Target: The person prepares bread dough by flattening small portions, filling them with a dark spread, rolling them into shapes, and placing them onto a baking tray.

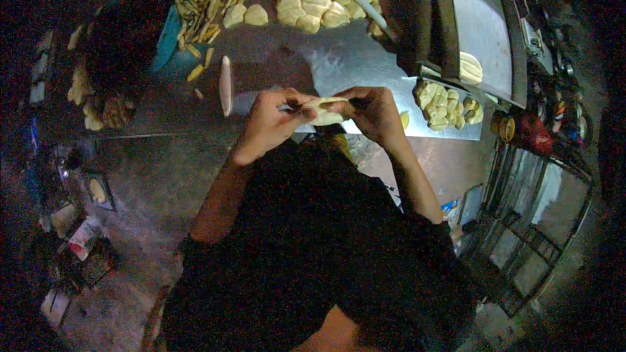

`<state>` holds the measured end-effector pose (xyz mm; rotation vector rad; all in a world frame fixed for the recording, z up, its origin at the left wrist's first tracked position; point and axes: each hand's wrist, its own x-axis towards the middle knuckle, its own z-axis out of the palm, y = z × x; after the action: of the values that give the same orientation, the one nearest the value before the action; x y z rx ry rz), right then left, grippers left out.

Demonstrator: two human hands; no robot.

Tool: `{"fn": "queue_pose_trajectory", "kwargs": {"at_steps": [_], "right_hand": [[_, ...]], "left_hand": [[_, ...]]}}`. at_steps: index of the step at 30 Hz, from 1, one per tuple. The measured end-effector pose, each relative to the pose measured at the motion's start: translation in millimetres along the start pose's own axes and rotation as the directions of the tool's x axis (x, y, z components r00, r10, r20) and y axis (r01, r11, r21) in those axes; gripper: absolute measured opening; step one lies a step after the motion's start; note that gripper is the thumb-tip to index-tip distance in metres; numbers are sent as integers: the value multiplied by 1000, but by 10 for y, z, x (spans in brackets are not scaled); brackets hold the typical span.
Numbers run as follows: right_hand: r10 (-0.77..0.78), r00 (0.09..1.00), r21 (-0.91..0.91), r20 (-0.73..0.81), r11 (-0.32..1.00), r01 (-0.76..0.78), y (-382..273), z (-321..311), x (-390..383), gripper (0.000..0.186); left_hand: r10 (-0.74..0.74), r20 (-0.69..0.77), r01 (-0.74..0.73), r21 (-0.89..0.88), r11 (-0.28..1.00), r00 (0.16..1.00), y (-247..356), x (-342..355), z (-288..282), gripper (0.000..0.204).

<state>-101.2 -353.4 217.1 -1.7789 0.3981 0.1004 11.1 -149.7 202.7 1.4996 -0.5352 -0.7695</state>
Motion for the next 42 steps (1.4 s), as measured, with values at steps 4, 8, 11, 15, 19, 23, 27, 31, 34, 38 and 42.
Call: {"fn": "queue_pose_trajectory", "kwargs": {"at_steps": [4, 8, 11, 15, 19, 23, 27, 31, 34, 38, 42], "right_hand": [[128, 992, -139, -7, 982, -128, 108, 96, 271, 19], [224, 933, -447, -283, 829, -335, 676, 341, 519, 26], [140, 862, -601, -488, 662, -448, 564, 500, 516, 45], [183, 873, -606, -452, 656, -451, 929, 299, 633, 61], [221, 767, -445, -602, 705, -552, 939, 452, 657, 78], [164, 811, -545, -562, 664, -512, 918, 408, 808, 80], [148, 744, -415, -651, 752, -512, 1209, 426, 777, 87], [158, 749, -402, -643, 763, -506, 1226, 675, 461, 92], [144, 747, -408, -649, 763, -501, 1260, 467, 490, 93], [241, 718, -341, -652, 753, -562, 997, 351, 461, 86], [-50, 716, -463, -696, 794, -394, 1358, 535, 639, 86]], "left_hand": [[65, 26, -70, 293, 954, 998, -308, 314, -185, 19], [134, -351, 82, 536, 840, 927, -1196, 413, 127, 15], [-61, -349, 283, 630, 723, 935, -1207, 427, 115, 34], [6, -497, 357, 630, 690, 867, -862, 583, 49, 84], [26, -369, 221, 611, 760, 929, -735, 731, -16, 86], [-25, -366, 303, 728, 615, 930, -742, 733, 22, 92], [134, -406, -27, 257, 966, 904, -1334, 811, 46, 100], [149, -466, 62, 409, 911, 872, -1359, 628, 225, 106], [105, -606, 182, 393, 901, 789, -1578, 644, 359, 111], [118, -618, 234, 458, 857, 777, -1563, 614, 274, 107], [143, -520, 305, 678, 668, 842, -1555, 702, 125, 110]]}}
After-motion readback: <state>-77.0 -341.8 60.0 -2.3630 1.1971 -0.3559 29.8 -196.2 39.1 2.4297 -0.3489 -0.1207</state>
